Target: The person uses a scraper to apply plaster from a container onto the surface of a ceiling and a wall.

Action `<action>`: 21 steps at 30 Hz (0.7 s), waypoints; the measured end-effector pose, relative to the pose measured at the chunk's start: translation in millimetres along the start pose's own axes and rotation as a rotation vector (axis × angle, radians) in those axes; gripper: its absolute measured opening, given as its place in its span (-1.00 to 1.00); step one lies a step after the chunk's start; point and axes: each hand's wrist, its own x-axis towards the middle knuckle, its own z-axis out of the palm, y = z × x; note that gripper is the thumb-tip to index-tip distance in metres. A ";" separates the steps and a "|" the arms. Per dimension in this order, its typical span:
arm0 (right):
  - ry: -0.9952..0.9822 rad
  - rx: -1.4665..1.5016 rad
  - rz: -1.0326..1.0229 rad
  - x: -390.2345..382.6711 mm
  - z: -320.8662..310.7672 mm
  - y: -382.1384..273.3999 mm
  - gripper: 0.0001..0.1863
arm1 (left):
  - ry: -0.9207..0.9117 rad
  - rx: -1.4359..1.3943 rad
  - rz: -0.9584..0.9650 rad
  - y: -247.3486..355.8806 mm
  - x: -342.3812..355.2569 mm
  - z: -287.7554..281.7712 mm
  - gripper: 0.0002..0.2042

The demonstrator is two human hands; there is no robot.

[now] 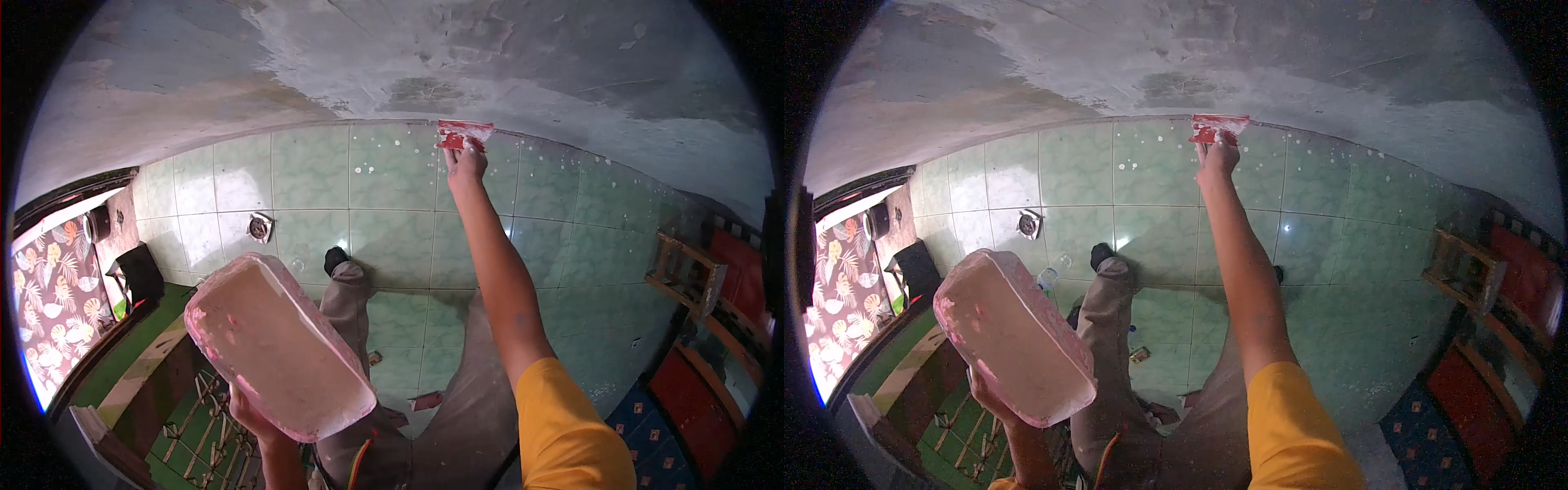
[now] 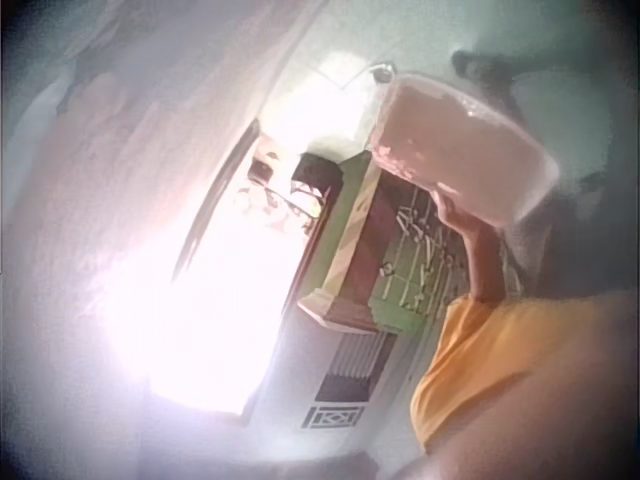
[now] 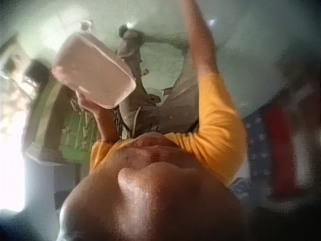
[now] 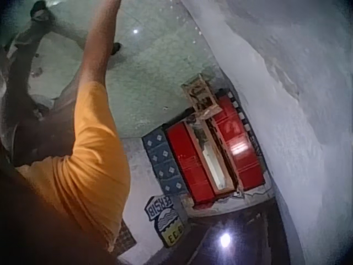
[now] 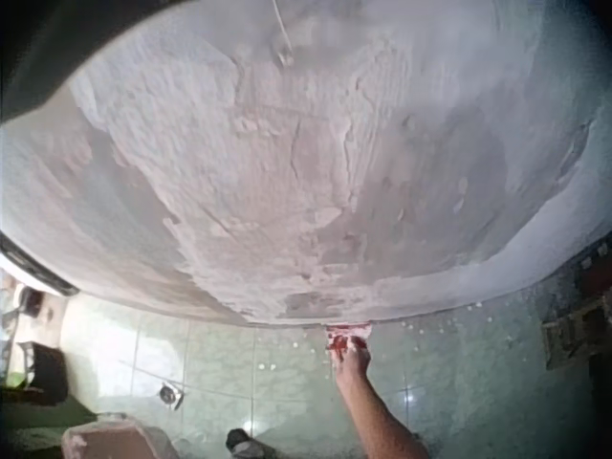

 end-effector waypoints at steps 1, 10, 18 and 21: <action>0.004 0.000 -0.003 17.8 -2.7 6.5 -0.67 | -0.004 0.169 0.103 -6.8 1.1 2.5 -0.58; 0.008 0.166 -0.004 122.5 7.9 68.2 -0.63 | 0.310 0.297 0.152 -44.8 8.3 44.4 -0.68; -0.049 0.167 -0.009 96.3 15.1 41.3 -0.71 | 0.231 0.400 0.313 -41.4 17.1 40.7 -0.77; -0.151 0.183 -0.005 29.2 31.2 20.4 -0.74 | 0.214 -0.037 0.079 -11.3 13.0 45.4 -0.77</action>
